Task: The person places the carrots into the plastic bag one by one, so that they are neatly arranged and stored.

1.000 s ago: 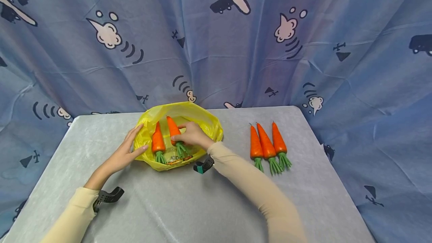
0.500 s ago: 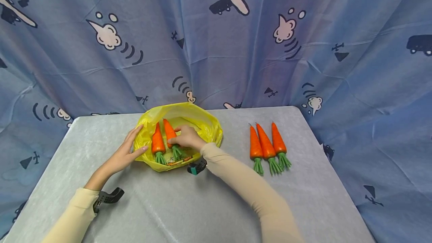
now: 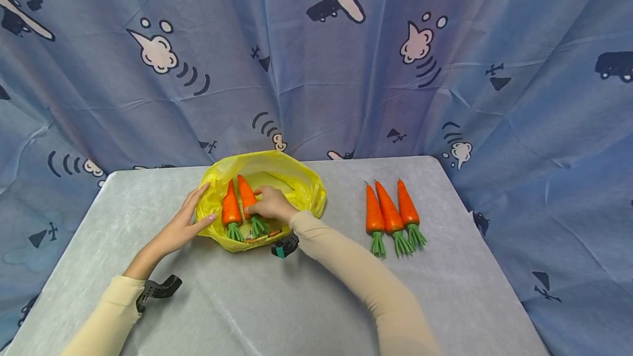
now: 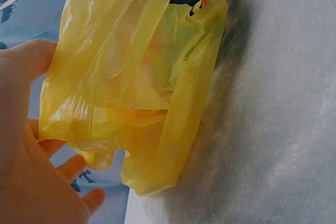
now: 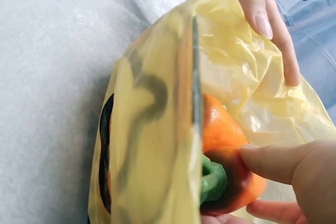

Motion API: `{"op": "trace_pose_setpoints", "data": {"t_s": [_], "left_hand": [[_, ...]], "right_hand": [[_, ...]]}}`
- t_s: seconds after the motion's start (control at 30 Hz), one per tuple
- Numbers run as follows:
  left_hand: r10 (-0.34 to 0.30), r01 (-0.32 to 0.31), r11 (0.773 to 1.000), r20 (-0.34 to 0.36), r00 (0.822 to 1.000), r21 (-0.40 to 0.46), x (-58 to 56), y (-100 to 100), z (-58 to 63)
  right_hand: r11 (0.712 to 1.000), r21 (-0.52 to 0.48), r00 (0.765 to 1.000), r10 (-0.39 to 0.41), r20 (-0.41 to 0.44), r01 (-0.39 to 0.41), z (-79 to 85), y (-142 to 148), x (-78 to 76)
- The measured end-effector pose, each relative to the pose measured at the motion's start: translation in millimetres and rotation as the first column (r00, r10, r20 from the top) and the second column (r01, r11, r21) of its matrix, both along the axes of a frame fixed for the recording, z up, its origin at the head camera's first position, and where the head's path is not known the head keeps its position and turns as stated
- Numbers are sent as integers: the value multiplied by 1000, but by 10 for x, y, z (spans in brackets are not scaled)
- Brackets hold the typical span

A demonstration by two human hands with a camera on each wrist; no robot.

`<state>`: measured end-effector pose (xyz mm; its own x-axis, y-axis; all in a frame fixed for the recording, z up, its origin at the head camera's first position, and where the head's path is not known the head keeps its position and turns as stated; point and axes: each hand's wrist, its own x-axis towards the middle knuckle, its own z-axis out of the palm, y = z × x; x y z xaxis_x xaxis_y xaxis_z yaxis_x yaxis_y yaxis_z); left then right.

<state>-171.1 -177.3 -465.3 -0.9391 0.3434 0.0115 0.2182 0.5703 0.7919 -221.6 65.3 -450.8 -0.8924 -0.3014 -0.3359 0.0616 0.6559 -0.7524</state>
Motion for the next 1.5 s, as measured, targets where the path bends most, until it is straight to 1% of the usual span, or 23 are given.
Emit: {"op": "trace_pose_setpoints", "data": {"t_s": [0.3, 0.67, 0.87, 1.13, 1.4, 1.5], "left_hand": [[-1, 1, 1000, 5, 1000, -4, -2, 0, 10], [-6, 6, 1000, -8, 1000, -11, -17, -1, 6], [-7, 7, 1000, -9, 1000, -14, -17, 1, 7], [-8, 8, 1000, -6, 1000, -14, -11, -2, 9], [-6, 6, 1000, -3, 1000, -10, 3, 0, -1], [-7, 7, 1000, -8, 1000, -12, 5, 1, -6]], "right_hand": [[999, 34, 999, 21, -27, -20, -22, -26, -31], [998, 49, 999, 30, -22, -28, -49, -75, -63], [997, 56, 999, 47, -26, -46, -51, -88, -61], [993, 92, 995, 75, -66, -69, -49, -98, -55], [993, 93, 995, 81, -62, -75, -54, -93, -40], [994, 79, 996, 79, -52, -75, -58, -80, -36]]}}
